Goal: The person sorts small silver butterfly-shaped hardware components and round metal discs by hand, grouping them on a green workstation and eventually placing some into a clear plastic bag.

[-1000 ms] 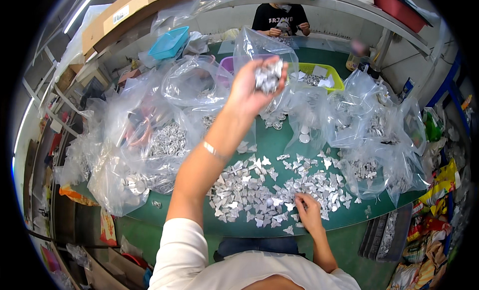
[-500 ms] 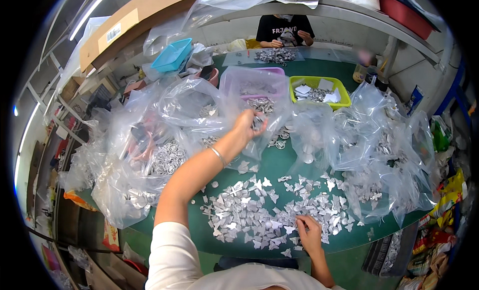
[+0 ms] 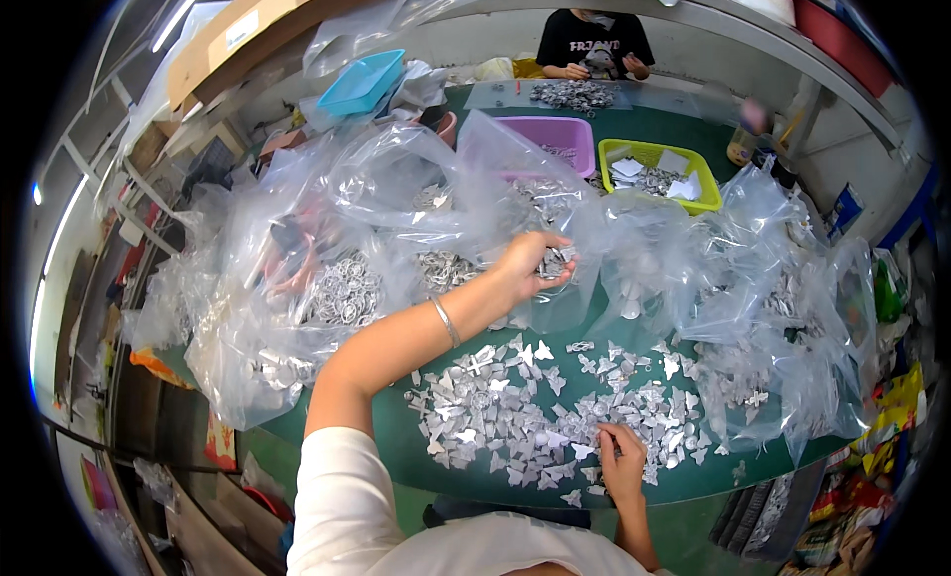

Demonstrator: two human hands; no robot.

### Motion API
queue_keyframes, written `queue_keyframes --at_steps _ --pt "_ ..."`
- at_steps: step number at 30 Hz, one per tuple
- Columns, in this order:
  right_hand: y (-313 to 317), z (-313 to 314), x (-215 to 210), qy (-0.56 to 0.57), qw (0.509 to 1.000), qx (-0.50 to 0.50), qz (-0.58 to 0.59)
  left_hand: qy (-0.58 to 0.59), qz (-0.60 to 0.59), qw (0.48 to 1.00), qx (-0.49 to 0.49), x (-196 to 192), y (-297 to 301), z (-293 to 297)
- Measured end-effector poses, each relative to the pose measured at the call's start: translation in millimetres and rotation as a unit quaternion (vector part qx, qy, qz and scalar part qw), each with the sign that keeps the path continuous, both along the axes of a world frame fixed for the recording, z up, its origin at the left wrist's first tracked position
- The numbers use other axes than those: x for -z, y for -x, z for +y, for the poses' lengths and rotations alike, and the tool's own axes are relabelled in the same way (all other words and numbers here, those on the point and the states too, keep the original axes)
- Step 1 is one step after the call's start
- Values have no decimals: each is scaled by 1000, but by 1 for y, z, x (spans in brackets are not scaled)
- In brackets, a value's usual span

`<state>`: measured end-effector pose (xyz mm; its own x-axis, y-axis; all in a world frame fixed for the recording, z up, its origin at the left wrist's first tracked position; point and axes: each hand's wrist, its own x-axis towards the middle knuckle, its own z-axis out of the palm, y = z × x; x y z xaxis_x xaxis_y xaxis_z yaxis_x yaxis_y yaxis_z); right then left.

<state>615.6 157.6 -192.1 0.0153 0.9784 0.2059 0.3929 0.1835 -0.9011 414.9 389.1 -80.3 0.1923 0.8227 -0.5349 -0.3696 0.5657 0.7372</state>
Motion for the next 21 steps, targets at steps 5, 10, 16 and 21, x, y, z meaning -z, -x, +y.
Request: queue_keyframes --at_steps 5,10,16,21 --pt "-1 -1 -1 5 1000 7 -19 -56 -147 987 23 -13 9 -66" --pt "2 -1 -6 6 1000 8 -7 -28 -198 976 -81 -17 50 -99" --pt "3 -1 2 -14 999 13 -44 -140 -248 913 -292 -36 143 6" --pt "9 0 0 -20 999 14 -46 -169 -54 881 -437 -41 190 78"
